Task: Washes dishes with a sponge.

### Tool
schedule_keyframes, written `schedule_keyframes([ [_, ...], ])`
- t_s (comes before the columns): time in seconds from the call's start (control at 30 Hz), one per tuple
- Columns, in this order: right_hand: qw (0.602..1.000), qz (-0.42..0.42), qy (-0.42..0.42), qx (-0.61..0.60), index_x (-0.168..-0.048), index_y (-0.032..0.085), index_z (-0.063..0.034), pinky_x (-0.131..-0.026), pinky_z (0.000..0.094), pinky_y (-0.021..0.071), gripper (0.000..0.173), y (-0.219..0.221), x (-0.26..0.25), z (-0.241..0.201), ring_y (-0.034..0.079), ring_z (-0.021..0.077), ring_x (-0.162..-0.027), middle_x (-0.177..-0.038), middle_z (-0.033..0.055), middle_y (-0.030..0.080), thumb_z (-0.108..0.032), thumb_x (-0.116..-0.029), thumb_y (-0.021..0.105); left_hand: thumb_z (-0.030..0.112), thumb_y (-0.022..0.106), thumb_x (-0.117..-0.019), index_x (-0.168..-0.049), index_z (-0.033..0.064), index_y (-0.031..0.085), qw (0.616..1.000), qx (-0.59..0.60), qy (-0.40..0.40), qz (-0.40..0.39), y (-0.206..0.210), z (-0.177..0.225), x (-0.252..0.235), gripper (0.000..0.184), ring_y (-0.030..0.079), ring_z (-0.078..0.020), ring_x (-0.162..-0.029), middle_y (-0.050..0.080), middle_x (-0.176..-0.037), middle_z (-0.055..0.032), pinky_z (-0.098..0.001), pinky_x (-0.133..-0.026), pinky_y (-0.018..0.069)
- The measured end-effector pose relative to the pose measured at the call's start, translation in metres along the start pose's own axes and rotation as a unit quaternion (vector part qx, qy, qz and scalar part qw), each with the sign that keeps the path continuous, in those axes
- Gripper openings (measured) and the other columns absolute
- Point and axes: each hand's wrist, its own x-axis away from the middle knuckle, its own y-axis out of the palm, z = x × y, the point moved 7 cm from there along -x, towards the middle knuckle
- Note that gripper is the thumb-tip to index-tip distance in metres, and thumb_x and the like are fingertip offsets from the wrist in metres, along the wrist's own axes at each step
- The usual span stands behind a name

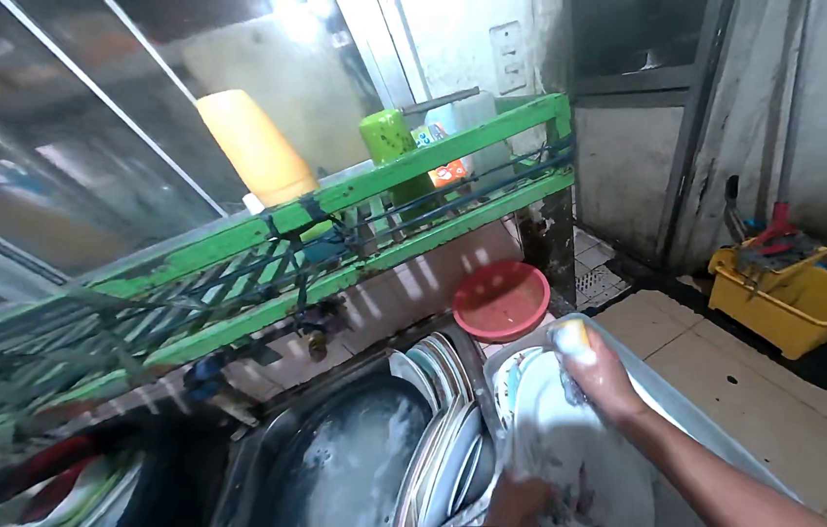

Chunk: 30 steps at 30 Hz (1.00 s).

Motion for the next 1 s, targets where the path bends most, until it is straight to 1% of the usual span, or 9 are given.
schedule_keyframes([
  [0.2, 0.912, 0.02, -0.409, 0.035, -0.123, 0.069, -0.0015, -0.098, 0.0508, 0.0552, 0.052, 0.038, 0.073, -0.075, 0.07, 0.0309, -0.111, -0.115, 0.016, 0.074, -0.035, -0.0843, 0.078, -0.013, 0.05, -0.0855, -0.097, 0.0073, 0.063, 0.998, -0.007, -0.037, -0.057, -0.007, 0.012, -0.013, 0.027, 0.069, -0.0069, -0.077, 0.072, -0.081, 0.0029, -0.0288, -0.075, 0.0594],
  [0.37, 0.998, -0.025, -0.048, 0.016, -0.142, 0.053, -0.0009, -0.105, 0.054, 0.0485, 0.062, 0.009, 0.005, -0.011, 0.063, 0.0338, -0.12, -0.127, 0.0223, 0.066, -0.032, -0.0918, 0.071, -0.014, 0.052, -0.0854, -0.102, 0.0048, 0.057, 1.0, 0.013, -0.019, 0.012, -0.01, 0.0, -0.001, 0.025, 0.071, -0.0074, -0.073, 0.072, -0.078, 0.002, -0.0291, -0.073, 0.0611],
  [0.43, 0.99, -0.038, -0.122, 0.055, -0.137, 0.058, 0.0001, -0.102, 0.0528, 0.0509, 0.06, 0.012, 0.024, -0.028, 0.066, 0.0322, -0.116, -0.122, 0.0207, 0.068, -0.035, -0.09, 0.07, -0.006, 0.048, -0.0928, -0.107, 0.0065, 0.057, 0.997, 0.044, -0.042, -0.05, -0.005, -0.001, -0.003, 0.021, 0.071, -0.008, -0.078, 0.072, -0.083, 0.0018, -0.0298, -0.075, 0.0609],
  [0.53, 0.92, -0.002, -0.39, 0.05, -0.124, 0.069, -0.0024, -0.097, 0.048, 0.0564, 0.051, 0.043, 0.079, -0.073, 0.071, 0.0272, -0.109, -0.114, 0.0133, 0.075, -0.036, -0.0865, 0.075, -0.01, 0.051, -0.0833, -0.09, 0.014, 0.072, 0.993, 0.044, -0.014, -0.112, -0.007, 0.005, -0.011, 0.033, 0.07, -0.0037, -0.075, 0.075, -0.081, 0.0054, -0.0249, -0.073, 0.0591],
  [0.6, 0.93, 0.006, -0.367, 0.027, -0.128, 0.067, 0.0, -0.103, 0.0452, 0.0543, 0.05, 0.044, 0.071, -0.067, 0.068, 0.0268, -0.115, -0.12, 0.016, 0.072, -0.031, -0.089, 0.074, -0.016, 0.052, -0.0798, -0.099, 0.0096, 0.063, 0.997, 0.029, -0.008, -0.07, -0.011, 0.01, -0.011, 0.034, 0.069, -0.0054, -0.074, 0.072, -0.082, 0.0041, -0.0262, -0.072, 0.0594],
  [0.73, 0.998, -0.013, -0.061, 0.019, -0.148, 0.048, 0.0026, -0.113, 0.0499, 0.0431, 0.068, 0.019, 0.013, -0.007, 0.057, 0.0338, -0.131, -0.14, 0.0241, 0.058, -0.027, -0.0909, 0.072, -0.016, 0.051, -0.0839, -0.107, 0.0016, 0.058, 0.996, 0.078, 0.015, 0.051, -0.017, 0.009, -0.005, 0.03, 0.07, -0.0101, -0.068, 0.072, -0.077, -0.0018, -0.0297, -0.066, 0.0611],
  [0.87, 0.966, 0.045, -0.253, -0.017, -0.138, 0.058, 0.0071, -0.109, 0.0459, 0.0503, 0.068, 0.062, 0.073, -0.036, 0.064, 0.0305, -0.125, -0.133, 0.0232, 0.065, -0.035, -0.0877, 0.074, 0.021, 0.047, -0.1079, -0.121, -0.002, 0.063, 0.977, 0.135, 0.075, 0.148, -0.028, 0.018, -0.019, 0.031, 0.073, -0.017, -0.083, 0.074, -0.092, -0.0096, -0.038, -0.076, 0.063],
  [0.93, 0.946, -0.047, -0.319, -0.02, -0.139, 0.058, 0.0027, -0.114, 0.0513, 0.0439, 0.066, 0.077, 0.1, -0.044, 0.054, 0.0338, -0.136, -0.144, 0.0228, 0.058, -0.036, -0.088, 0.075, 0.032, 0.036, -0.111, -0.131, -0.0003, 0.057, 0.965, 0.17, 0.139, 0.141, -0.05, 0.037, -0.028, 0.043, 0.072, -0.0191, -0.092, 0.072, -0.102, -0.0121, -0.041, -0.083, 0.0621],
  [1.0, 0.937, -0.056, -0.338, 0.06, -0.138, 0.061, -0.0032, -0.114, 0.0526, 0.0438, 0.06, 0.067, 0.09, -0.029, 0.053, 0.0337, -0.138, -0.144, 0.0193, 0.059, -0.036, -0.0897, 0.073, 0.034, 0.03, -0.1114, -0.12, 0.0034, 0.059, 0.946, 0.253, 0.169, 0.111, -0.066, 0.053, -0.032, 0.042, 0.074, -0.0199, -0.085, 0.073, -0.094, -0.0116, -0.0407, -0.074, 0.0643],
])
